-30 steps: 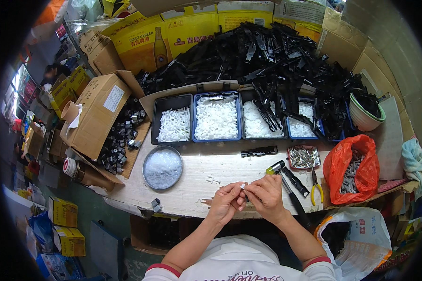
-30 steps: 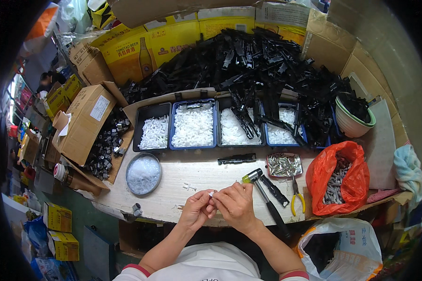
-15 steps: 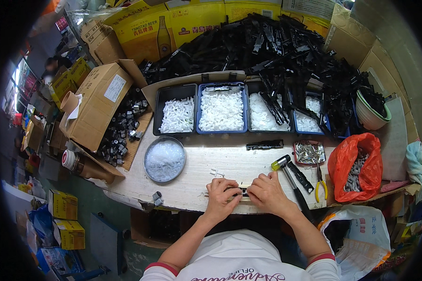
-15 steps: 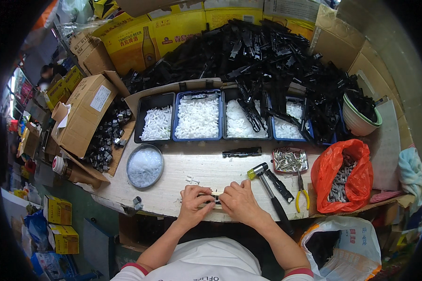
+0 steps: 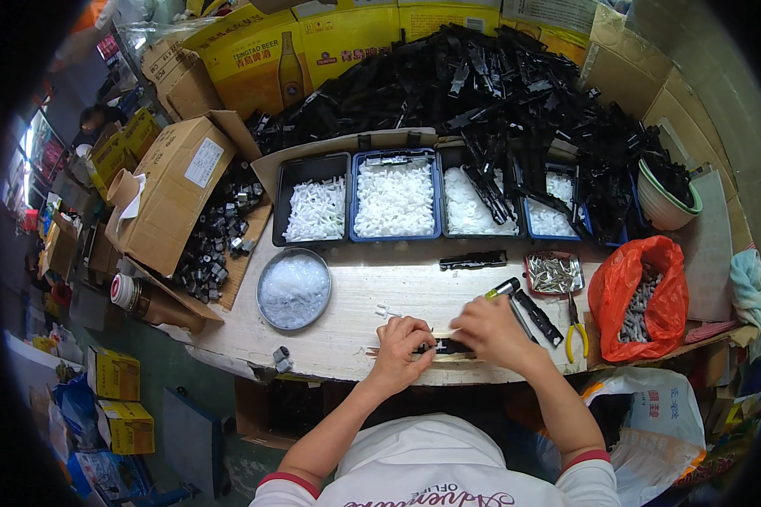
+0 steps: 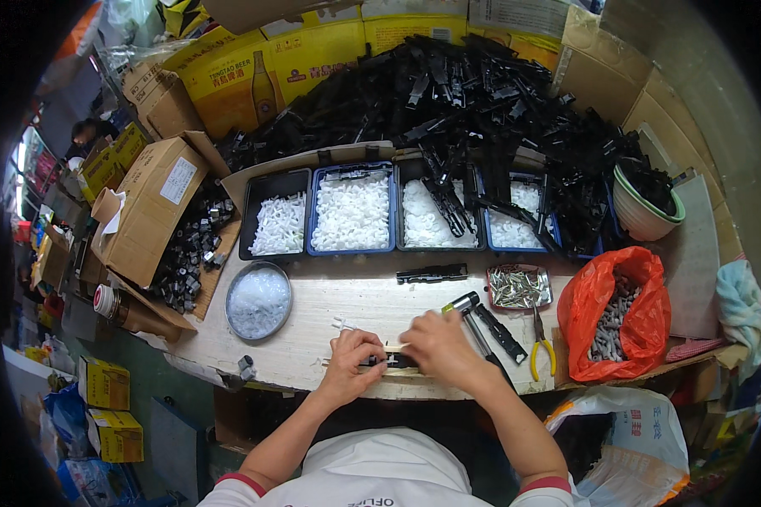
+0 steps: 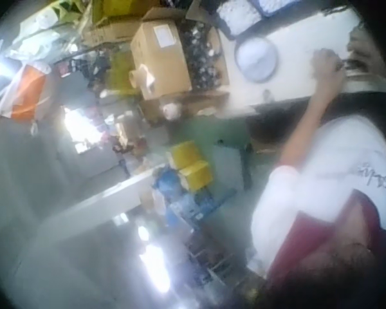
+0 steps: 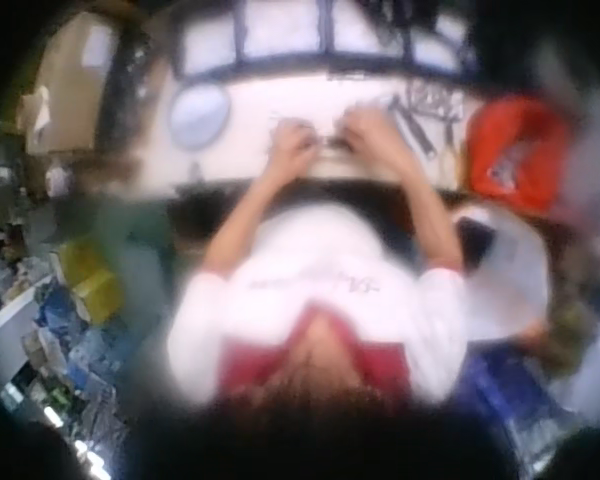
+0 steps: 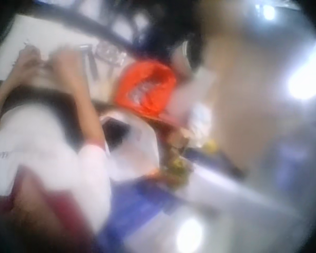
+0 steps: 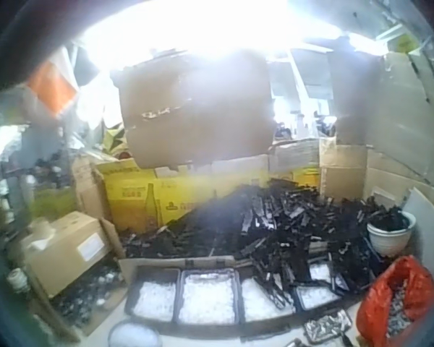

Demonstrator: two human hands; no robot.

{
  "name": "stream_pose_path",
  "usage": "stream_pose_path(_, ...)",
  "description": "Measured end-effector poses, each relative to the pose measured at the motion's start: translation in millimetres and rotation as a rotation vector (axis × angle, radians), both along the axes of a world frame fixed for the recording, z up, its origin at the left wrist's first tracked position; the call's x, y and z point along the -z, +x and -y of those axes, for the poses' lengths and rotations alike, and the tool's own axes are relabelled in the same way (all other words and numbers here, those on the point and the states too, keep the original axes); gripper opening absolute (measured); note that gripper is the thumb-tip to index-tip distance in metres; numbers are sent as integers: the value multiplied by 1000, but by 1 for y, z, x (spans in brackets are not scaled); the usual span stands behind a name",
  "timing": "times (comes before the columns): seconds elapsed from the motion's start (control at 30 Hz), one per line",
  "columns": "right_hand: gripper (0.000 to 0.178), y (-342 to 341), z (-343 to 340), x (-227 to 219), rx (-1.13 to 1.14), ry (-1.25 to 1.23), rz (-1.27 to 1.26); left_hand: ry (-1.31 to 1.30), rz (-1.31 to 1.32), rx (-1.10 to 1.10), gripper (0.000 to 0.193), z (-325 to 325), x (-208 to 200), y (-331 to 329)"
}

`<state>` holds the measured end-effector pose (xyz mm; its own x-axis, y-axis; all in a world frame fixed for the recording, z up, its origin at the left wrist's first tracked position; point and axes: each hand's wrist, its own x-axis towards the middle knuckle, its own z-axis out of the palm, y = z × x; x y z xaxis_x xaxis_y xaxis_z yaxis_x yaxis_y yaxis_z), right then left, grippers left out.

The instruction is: The person assembles small lock mechanisms at a cluttered workbench. They pick up metal pins and white plastic components, place them into a wooden jig, and use a hammer to tap the parts together. The person then removes the assembled unit and places it into a red plastic bag.

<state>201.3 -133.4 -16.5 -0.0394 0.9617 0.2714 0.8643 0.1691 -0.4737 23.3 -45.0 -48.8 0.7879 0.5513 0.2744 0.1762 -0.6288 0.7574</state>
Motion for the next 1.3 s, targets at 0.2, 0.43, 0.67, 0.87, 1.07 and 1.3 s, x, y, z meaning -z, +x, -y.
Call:
stream_pose_path(0.2,8,50,41,-15,401,175,-6,97,-68,19,14,1,1,5)
stream_pose_path(0.43,9,136,129,-29,1095,158,248,272,-58,55,18,1,3,3)
stream_pose_path(0.67,15,217,181,42,1099,-5,472,278,-12,-110,28,2,-8,-27)
stream_pose_path(0.87,20,227,194,28,1051,-64,94,398,-246,-741,28,-15,-22,-138)
stream_pose_path(1.07,21,240,199,61,994,134,410,337,-368,-826,30,-36,21,-176)
stream_pose_path(1.3,16,208,173,17,988,-45,282,538,-462,-999,32,-110,10,-182)
